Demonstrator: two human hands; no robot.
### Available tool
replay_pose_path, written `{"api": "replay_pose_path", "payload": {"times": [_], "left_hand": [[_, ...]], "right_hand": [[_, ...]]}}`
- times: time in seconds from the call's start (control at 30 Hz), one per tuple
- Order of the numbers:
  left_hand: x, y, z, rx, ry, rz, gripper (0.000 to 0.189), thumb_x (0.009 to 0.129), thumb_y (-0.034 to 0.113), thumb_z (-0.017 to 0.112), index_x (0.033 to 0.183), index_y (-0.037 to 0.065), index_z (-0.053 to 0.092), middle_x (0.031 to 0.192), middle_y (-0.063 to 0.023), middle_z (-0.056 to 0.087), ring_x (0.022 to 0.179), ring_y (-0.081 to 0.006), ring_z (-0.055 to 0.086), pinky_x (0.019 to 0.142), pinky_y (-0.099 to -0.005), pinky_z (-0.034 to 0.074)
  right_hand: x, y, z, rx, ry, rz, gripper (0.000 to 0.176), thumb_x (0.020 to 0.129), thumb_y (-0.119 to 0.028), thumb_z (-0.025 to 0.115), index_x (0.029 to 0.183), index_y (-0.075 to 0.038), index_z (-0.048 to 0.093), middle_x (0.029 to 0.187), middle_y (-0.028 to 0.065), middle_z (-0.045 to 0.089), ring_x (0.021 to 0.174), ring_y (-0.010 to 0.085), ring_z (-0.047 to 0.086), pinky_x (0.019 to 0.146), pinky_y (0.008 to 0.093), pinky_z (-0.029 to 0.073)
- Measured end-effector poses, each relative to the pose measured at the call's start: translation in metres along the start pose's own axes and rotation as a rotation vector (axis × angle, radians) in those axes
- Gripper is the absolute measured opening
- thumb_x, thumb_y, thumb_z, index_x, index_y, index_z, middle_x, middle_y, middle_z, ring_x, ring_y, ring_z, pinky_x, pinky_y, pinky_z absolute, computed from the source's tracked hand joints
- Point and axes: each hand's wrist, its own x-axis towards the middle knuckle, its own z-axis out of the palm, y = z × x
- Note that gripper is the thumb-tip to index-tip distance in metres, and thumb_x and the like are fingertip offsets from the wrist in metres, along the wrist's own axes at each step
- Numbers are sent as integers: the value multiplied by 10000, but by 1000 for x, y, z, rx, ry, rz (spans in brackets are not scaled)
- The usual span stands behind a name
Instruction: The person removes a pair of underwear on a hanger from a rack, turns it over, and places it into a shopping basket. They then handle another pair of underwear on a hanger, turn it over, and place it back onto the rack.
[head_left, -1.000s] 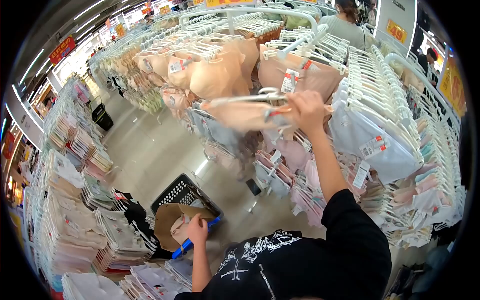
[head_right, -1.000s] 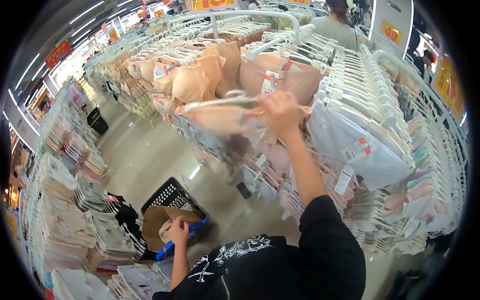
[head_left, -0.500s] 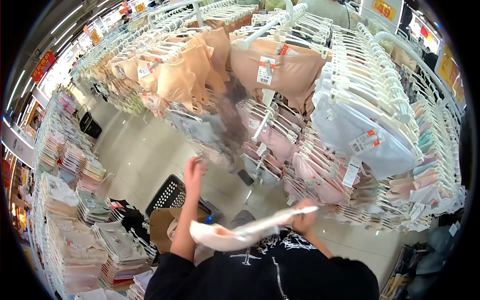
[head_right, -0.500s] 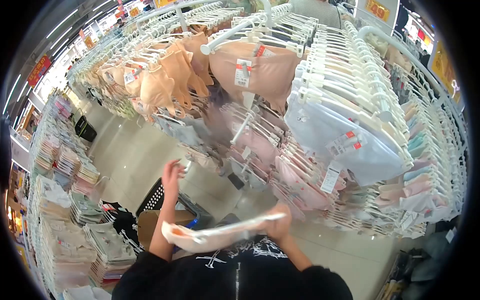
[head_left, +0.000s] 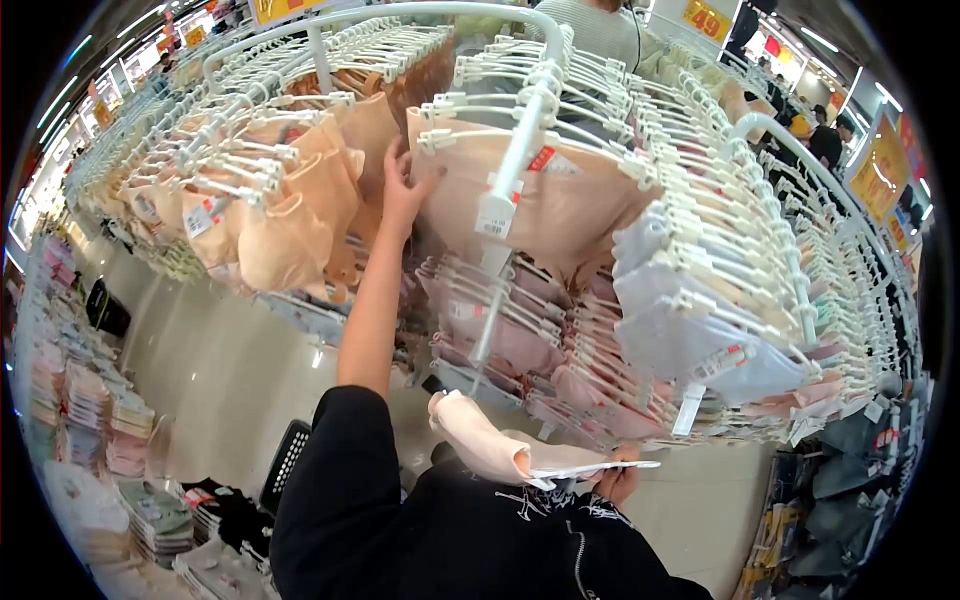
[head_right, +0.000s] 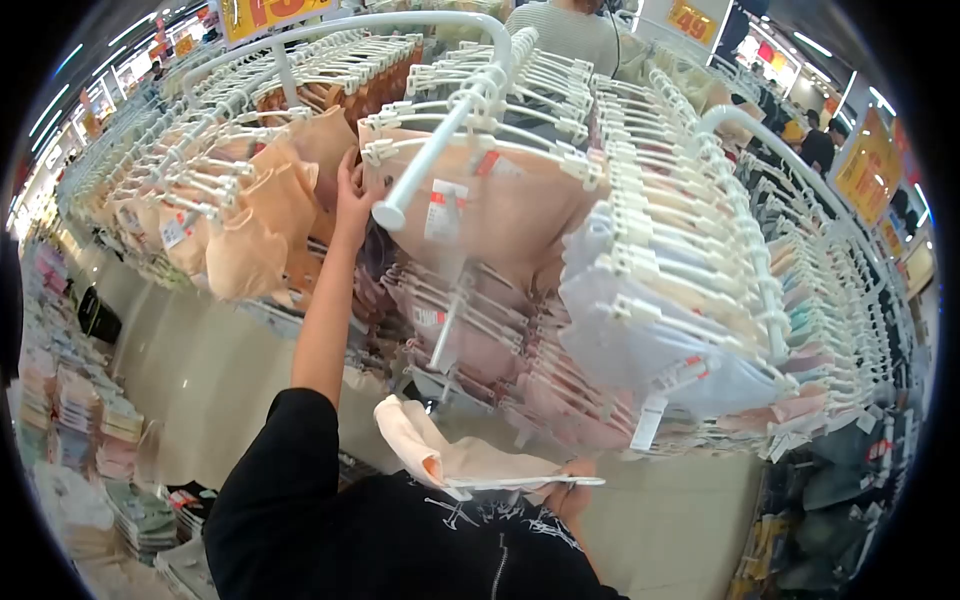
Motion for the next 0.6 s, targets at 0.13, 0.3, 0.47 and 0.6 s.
{"api": "replay_pose_path", "payload": {"times": [0.13, 0.3, 0.47, 0.6], "left_hand": [[-28, 23, 2, -11, -64, -42, 491, 631, 122, 738, 1058, 25, 514, 947, -50, 577, 869, -133, 545, 771, -271, 444], [-76, 59, 12, 239, -225, 145, 611, 571, 232, 769, 1097, 39, 523, 1017, -118, 544, 960, -276, 504, 844, -366, 390], [-87, 65, 18, 104, -487, 118, 658, 608, 194, 775, 1152, -4, 462, 1044, -113, 549, 919, -198, 553, 805, -302, 426], [-79, 58, 12, 44, -570, 103, 657, 626, 169, 765, 1171, -9, 443, 1082, -120, 530, 972, -199, 535, 832, -306, 413]], "right_hand": [[-9, 4, 23, 13, -84, 144, 108, 812, -100, 522, 716, -57, 498, 663, 60, 473, 613, 183, 445, 586, 303, 337], [9, -2, 58, -102, -200, 118, 152, 795, -180, 555, 728, -51, 514, 654, 62, 476, 596, 182, 453, 560, 291, 341], [24, -3, 95, -194, -309, -55, 304, 889, -313, 474, 767, -36, 506, 679, 48, 453, 537, 112, 435, 471, 225, 339], [26, -5, 116, -126, -325, -29, 263, 896, -269, 465, 788, -33, 506, 682, 49, 452, 545, 111, 436, 472, 222, 335]]}}
